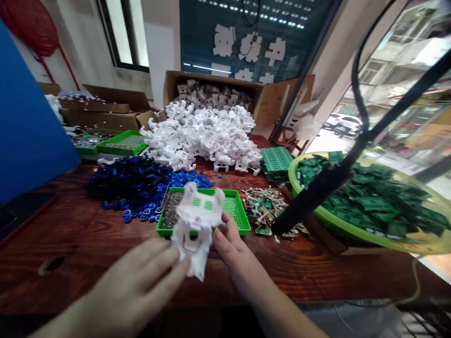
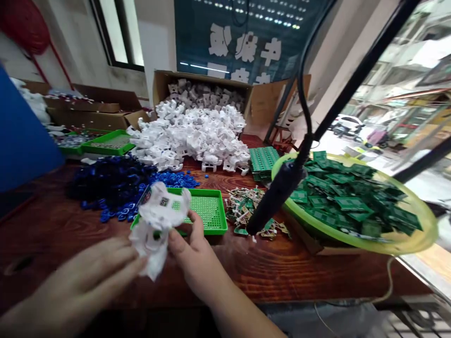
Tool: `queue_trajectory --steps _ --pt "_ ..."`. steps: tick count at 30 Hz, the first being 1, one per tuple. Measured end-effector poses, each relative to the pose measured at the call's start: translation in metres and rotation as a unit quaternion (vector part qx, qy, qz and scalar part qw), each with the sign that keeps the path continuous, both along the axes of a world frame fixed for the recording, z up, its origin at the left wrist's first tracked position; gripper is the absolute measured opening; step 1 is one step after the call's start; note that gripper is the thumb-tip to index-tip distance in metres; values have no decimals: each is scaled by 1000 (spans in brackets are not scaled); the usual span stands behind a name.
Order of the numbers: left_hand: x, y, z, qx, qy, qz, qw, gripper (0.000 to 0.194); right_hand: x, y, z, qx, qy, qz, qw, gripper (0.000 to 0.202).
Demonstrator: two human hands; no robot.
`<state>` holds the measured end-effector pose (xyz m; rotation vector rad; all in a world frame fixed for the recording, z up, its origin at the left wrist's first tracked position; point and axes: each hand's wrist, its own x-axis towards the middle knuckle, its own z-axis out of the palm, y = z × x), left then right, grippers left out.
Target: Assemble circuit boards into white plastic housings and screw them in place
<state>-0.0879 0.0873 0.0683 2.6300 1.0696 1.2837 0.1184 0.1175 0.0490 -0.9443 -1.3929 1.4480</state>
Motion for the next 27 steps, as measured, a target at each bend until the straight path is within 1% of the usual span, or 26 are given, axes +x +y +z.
queue_trajectory --steps 1,2,3,4,5,6,7,8,9,10,11,12,13,14,15,16,18,19,20,22,25,27 --pt "2 -15 -13 30 44 -32 998 34 -7 1 2 -30 42 22 998 55" --pt "4 -27 -25 26 38 -5 999 43 -13 1 2 -41 70 34 996 54" --pt "6 -36 -35 1 0 23 1000 48 -18 0 2 -47 87 38 994 51" --pt "8 -43 -44 -37 -67 34 996 49 -22 -2 0 -56 96 39 993 47" --pt "10 -48 -50 -94 -177 17 980 50 -26 -4 -2 -71 100 44 991 44" --pt "13 -51 -55 -173 -300 -13 938 56 -29 -7 -5 -89 100 56 989 43" --pt "15 -52 -58 -252 -415 -44 873 65 -32 -10 -8 -105 96 71 987 43" --pt "19 -52 -59 -338 -509 -74 788 72 -34 -12 -11 -114 87 91 985 44" --pt "22 -51 -60 -387 -542 -83 741 78 -36 -15 -13 -116 70 110 985 45" --pt "25 -50 -59 -421 -555 -85 712 80 -38 -16 -14 -106 42 125 986 46" --pt "28 -49 -59 -466 -570 -84 671 81 -40 -17 -15 -83 -3 133 988 48" --pt "29 -49 -58 -514 -592 -81 616 84 -41 -16 -14 -45 -69 135 987 49" --pt "29 -48 -57 -544 -614 -75 567 86 -43 -14 -12 6 -150 129 980 51" --pt "27 -49 -56 -565 -635 -67 522 88 -45 -11 -9 70 -234 115 963 53" --pt "23 -50 -56 -573 -653 -53 492 90 -48 -5 -4 141 -314 96 934 55" --pt "18 -52 -55 -570 -666 -32 481 90 -53 2 1 210 -381 77 897 54" --pt "7 -58 -55 -564 -676 14 473 90 -68 21 11 319 -457 55 829 45" --pt "1 -62 -55 -565 -678 36 470 90 -79 32 15 343 -472 69 809 37" --pt "-5 -66 -56 -566 -678 53 465 91 -92 44 18 356 -482 88 796 31" --pt "-15 -74 -56 -567 -686 75 451 94 -122 66 20 382 -506 134 762 23" --pt "-26 -86 -55 -554 -710 96 424 100 -165 89 13 430 -539 210 693 18" --pt "-32 -93 -54 -536 -730 97 413 100 -187 94 6 450 -561 241 651 15"
